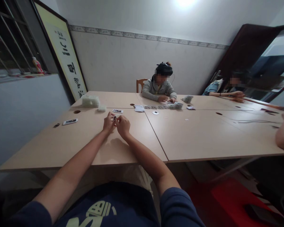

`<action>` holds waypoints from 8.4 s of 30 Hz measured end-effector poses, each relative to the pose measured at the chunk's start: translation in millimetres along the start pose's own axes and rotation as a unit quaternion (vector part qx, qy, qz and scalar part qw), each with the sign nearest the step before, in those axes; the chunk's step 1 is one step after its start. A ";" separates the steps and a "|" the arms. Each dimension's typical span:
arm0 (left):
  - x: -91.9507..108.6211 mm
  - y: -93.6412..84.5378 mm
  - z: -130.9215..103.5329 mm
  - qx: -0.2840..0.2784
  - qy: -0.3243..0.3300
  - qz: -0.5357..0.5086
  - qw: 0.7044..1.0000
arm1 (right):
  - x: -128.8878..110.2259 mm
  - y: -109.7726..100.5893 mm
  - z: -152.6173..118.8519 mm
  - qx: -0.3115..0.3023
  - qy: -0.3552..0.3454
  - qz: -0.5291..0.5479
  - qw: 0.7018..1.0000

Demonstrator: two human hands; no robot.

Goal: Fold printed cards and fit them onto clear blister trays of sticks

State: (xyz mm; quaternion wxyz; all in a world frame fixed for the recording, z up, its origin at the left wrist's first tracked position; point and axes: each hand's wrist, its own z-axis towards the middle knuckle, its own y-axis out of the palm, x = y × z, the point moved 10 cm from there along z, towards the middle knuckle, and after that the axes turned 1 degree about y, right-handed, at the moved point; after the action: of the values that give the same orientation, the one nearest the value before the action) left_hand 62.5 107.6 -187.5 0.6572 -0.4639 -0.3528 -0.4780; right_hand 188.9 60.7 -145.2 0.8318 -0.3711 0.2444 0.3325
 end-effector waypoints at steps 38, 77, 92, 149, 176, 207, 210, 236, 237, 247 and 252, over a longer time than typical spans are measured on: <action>41.8 -5.5 47.1 -0.077 -0.032 -0.121 0.989 | -17.2 -29.1 65.2 0.037 -0.041 0.194 0.979; 206.7 -52.3 88.8 -0.075 0.141 -0.144 0.977 | -99.6 -103.7 157.0 0.032 -0.149 0.402 0.903; 206.7 -67.1 85.8 0.021 0.162 -0.108 0.981 | -125.3 -122.6 131.3 0.139 -0.275 0.173 0.935; 238.6 -76.8 54.8 0.055 0.274 -0.183 0.943 | -93.4 -109.5 135.9 0.065 -0.048 0.509 0.857; 229.0 -78.0 60.6 0.117 0.252 -0.218 0.936 | -91.0 -101.5 140.9 0.037 0.001 0.484 0.874; 218.4 -67.4 67.0 0.063 0.194 -0.249 0.947 | -87.9 -98.8 145.1 0.031 0.017 0.531 0.846; 219.8 -71.4 67.4 0.081 0.198 -0.244 0.946 | -88.2 -95.6 145.2 0.025 0.018 0.525 0.851; 228.8 -79.4 60.5 0.128 0.262 -0.192 0.937 | -87.4 -88.6 143.6 0.048 0.017 0.507 0.861; 229.5 -79.0 60.8 0.119 0.266 -0.192 0.937 | -86.4 -88.7 144.4 0.049 0.017 0.509 0.859; 220.9 -78.8 72.5 0.051 0.220 -0.210 0.951 | -84.3 -87.9 150.1 0.046 -0.001 0.524 0.850; 214.1 -84.7 78.3 0.078 0.208 -0.238 0.946 | -89.7 -90.5 147.7 0.062 -0.034 0.509 0.858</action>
State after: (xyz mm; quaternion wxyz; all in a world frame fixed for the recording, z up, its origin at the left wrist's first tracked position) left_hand 43.0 107.7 55.0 0.6170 -0.2046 -0.3447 -0.6772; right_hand 219.9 97.0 43.9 0.5756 -0.1312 0.3908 0.7062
